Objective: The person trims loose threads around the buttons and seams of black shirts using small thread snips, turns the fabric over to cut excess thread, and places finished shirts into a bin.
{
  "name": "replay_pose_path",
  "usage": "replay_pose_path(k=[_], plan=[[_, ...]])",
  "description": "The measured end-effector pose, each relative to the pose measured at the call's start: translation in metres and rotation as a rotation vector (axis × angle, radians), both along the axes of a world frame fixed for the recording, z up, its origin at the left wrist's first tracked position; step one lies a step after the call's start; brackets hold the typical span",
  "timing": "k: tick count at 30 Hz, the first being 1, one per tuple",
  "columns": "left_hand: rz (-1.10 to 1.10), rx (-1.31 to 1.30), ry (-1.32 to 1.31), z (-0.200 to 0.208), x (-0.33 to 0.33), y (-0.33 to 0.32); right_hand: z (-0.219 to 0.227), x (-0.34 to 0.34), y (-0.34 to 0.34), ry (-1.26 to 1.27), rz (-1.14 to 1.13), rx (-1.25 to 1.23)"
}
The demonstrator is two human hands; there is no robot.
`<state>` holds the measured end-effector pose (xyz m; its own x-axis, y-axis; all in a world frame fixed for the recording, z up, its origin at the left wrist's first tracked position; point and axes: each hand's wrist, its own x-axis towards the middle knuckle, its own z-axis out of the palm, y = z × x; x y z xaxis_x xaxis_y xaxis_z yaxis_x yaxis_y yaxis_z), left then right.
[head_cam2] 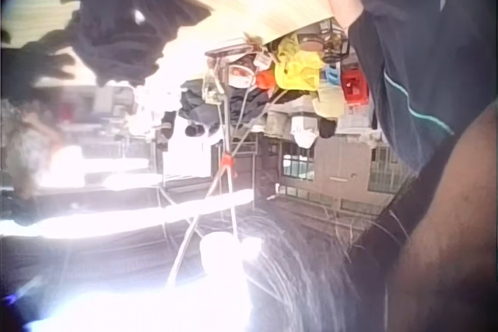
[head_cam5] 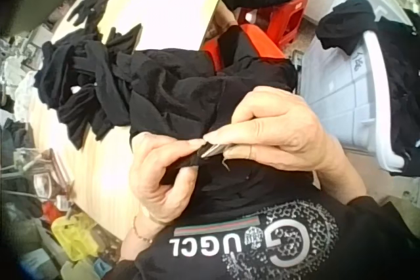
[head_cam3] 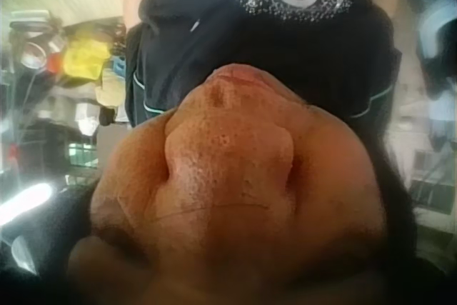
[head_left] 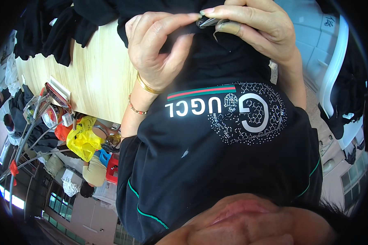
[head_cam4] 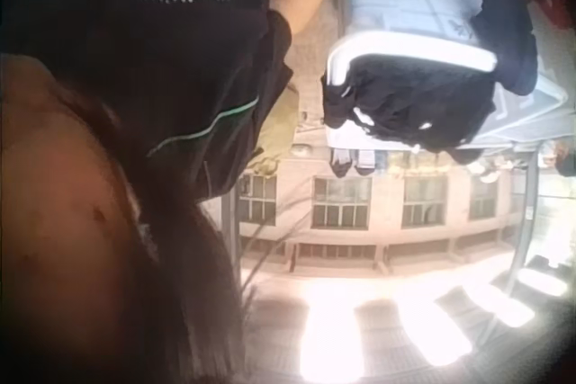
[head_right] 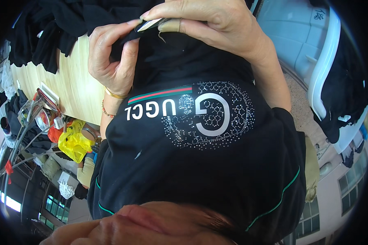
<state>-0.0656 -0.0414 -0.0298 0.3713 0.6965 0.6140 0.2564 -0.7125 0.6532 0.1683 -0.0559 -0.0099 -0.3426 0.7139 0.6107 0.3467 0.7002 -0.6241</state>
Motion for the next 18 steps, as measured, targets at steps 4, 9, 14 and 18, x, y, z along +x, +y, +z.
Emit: replay_pose_path(k=[4, 9, 14, 18], plan=[[-0.011, 0.024, 0.232, 0.027, 0.009, 0.013, 0.009, 0.023, -0.003, 0.008, -0.119, -0.064], [-0.086, -0.295, 0.254, 0.043, 0.018, 0.037, 0.034, 0.019, -0.014, 0.06, -0.361, -0.003], [-0.142, -0.737, -0.055, 0.048, 0.022, 0.044, 0.045, 0.009, -0.02, -0.044, -0.3, 0.016], [-0.159, -0.867, -0.08, 0.06, 0.034, 0.041, 0.033, 0.009, -0.011, -0.054, -0.295, -0.026]])
